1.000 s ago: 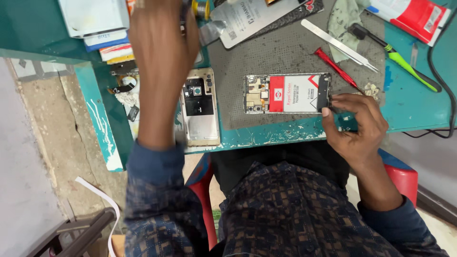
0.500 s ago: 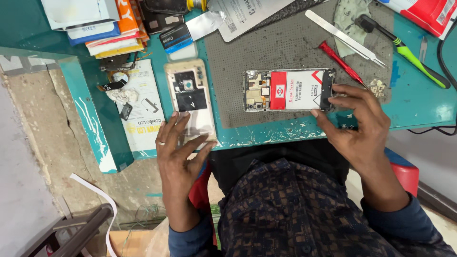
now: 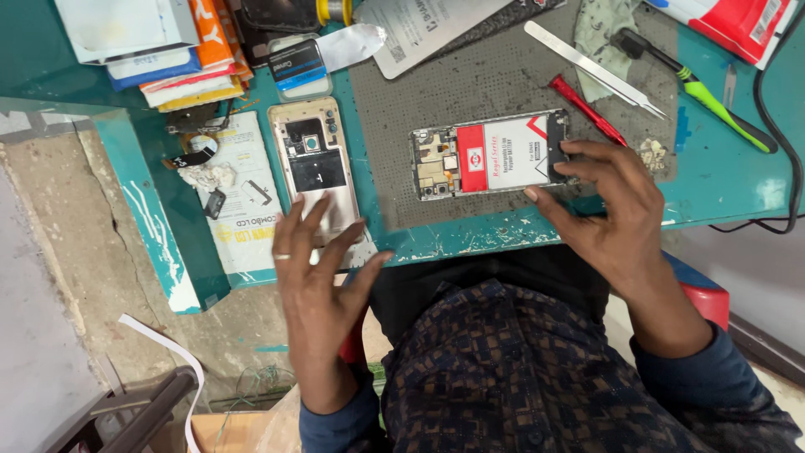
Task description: The person tests a smartphone's lock screen and dialer, then pries open the back cover with a blue pry tool, removes the back panel and battery, and works on the internal components with a red screwdriver at a repair bench.
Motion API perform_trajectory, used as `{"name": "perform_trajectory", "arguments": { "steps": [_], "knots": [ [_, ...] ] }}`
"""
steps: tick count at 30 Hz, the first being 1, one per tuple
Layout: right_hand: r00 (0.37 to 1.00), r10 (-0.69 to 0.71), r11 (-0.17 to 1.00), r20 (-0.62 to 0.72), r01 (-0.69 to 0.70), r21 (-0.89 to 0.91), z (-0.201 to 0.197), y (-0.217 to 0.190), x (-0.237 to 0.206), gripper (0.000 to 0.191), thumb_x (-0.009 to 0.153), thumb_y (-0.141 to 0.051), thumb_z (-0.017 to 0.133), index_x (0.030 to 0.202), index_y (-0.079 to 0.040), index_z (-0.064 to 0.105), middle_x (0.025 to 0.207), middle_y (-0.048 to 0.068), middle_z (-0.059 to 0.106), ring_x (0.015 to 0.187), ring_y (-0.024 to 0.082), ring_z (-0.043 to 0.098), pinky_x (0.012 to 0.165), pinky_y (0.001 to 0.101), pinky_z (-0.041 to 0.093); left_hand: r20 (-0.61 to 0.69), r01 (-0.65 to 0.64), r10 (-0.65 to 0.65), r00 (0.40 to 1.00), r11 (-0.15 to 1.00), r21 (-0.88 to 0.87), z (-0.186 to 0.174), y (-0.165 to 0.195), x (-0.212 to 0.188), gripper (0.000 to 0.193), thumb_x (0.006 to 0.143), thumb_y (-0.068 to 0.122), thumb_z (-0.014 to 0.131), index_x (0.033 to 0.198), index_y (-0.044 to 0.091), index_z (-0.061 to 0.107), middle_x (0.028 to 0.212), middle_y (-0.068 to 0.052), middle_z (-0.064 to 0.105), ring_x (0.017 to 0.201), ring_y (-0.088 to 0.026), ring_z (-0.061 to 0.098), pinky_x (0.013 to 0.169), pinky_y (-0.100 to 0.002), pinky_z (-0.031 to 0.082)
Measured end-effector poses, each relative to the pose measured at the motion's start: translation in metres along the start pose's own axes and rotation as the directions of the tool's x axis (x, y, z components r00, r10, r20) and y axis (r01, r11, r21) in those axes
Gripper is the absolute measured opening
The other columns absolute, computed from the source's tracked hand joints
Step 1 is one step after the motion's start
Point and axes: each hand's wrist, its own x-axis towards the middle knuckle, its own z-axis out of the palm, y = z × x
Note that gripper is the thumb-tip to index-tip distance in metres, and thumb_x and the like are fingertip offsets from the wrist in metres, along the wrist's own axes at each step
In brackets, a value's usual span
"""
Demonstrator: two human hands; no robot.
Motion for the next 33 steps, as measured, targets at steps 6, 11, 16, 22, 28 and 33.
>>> {"name": "perform_trajectory", "arguments": {
  "steps": [6, 11, 16, 22, 28, 33],
  "knots": [
    [0.995, -0.044, 0.984, -0.089, 0.027, -0.178, -0.025, 0.003, 0.022, 0.009, 0.104, 0.001, 0.081, 0.107, 0.001, 0.072, 0.117, 0.013, 0.074, 0.103, 0.029, 0.070, 0.087, 0.0376, 0.056, 0.022, -0.073, 0.078, 0.997, 0.979, -0.189, 0.040, 0.041, 0.031, 0.061, 0.084, 0.026, 0.091, 0.134, 0.005, 0.063, 0.143, -0.016, 0.057, 0.144, -0.039, 0.049, 0.120, -0.051, 0.042],
    [0.994, -0.112, 0.968, 0.011, 0.112, -0.225, -0.035, 0.009, 0.042, 0.010, 0.098, 0.004, 0.077, 0.106, 0.002, 0.072, 0.112, 0.012, 0.074, 0.105, 0.031, 0.069, 0.091, 0.0396, 0.056, 0.038, -0.112, 0.126, 0.991, 0.960, -0.255, 0.068, 0.050, 0.059, 0.084, 0.082, 0.026, 0.092, 0.148, 0.002, 0.047, 0.148, -0.021, 0.051, 0.144, -0.044, 0.045, 0.119, -0.053, 0.041],
    [0.995, -0.096, 0.968, 0.040, 0.103, -0.227, -0.037, 0.001, 0.049, 0.009, 0.097, 0.005, 0.076, 0.105, 0.002, 0.072, 0.112, 0.013, 0.075, 0.100, 0.031, 0.068, 0.086, 0.0401, 0.055, 0.024, -0.102, 0.115, 0.993, 0.948, -0.300, 0.073, 0.049, 0.061, 0.083, 0.084, 0.024, 0.092, 0.150, 0.003, 0.046, 0.153, -0.020, 0.049, 0.147, -0.042, 0.045, 0.122, -0.051, 0.041],
    [0.995, -0.092, 0.946, 0.035, 0.098, -0.308, -0.039, -0.005, 0.052, 0.024, 0.091, 0.010, 0.074, 0.114, 0.005, 0.068, 0.101, 0.018, 0.069, 0.092, 0.035, 0.067, 0.079, 0.0430, 0.054, 0.015, -0.101, 0.109, 0.994, 0.959, -0.264, 0.082, 0.046, 0.060, 0.081, 0.086, 0.027, 0.092, 0.149, 0.003, 0.048, 0.152, -0.018, 0.049, 0.148, -0.041, 0.044, 0.124, -0.051, 0.040],
    [0.994, -0.038, 0.999, -0.098, 0.039, 0.011, -0.041, 0.012, 0.025, 0.028, 0.112, 0.014, 0.066, 0.137, 0.006, 0.056, 0.121, 0.020, 0.058, 0.107, 0.024, 0.069, 0.091, 0.0305, 0.059, -0.019, -0.092, 0.090, 0.996, 0.963, -0.253, 0.088, 0.046, 0.059, 0.077, 0.086, 0.027, 0.092, 0.146, 0.004, 0.049, 0.151, -0.021, 0.048, 0.149, -0.042, 0.041, 0.123, -0.053, 0.040],
    [0.966, 0.025, 0.980, -0.259, 0.028, 0.198, -0.021, 0.032, 0.000, 0.026, 0.118, 0.012, 0.064, 0.137, 0.005, 0.047, 0.126, 0.018, 0.059, 0.112, 0.027, 0.067, 0.095, 0.0342, 0.058, -0.093, -0.119, 0.094, 0.991, 0.942, -0.314, 0.088, 0.043, 0.056, 0.074, 0.088, 0.025, 0.090, 0.145, 0.002, 0.049, 0.148, -0.021, 0.050, 0.149, -0.042, 0.042, 0.125, -0.052, 0.038]
  ]
}}
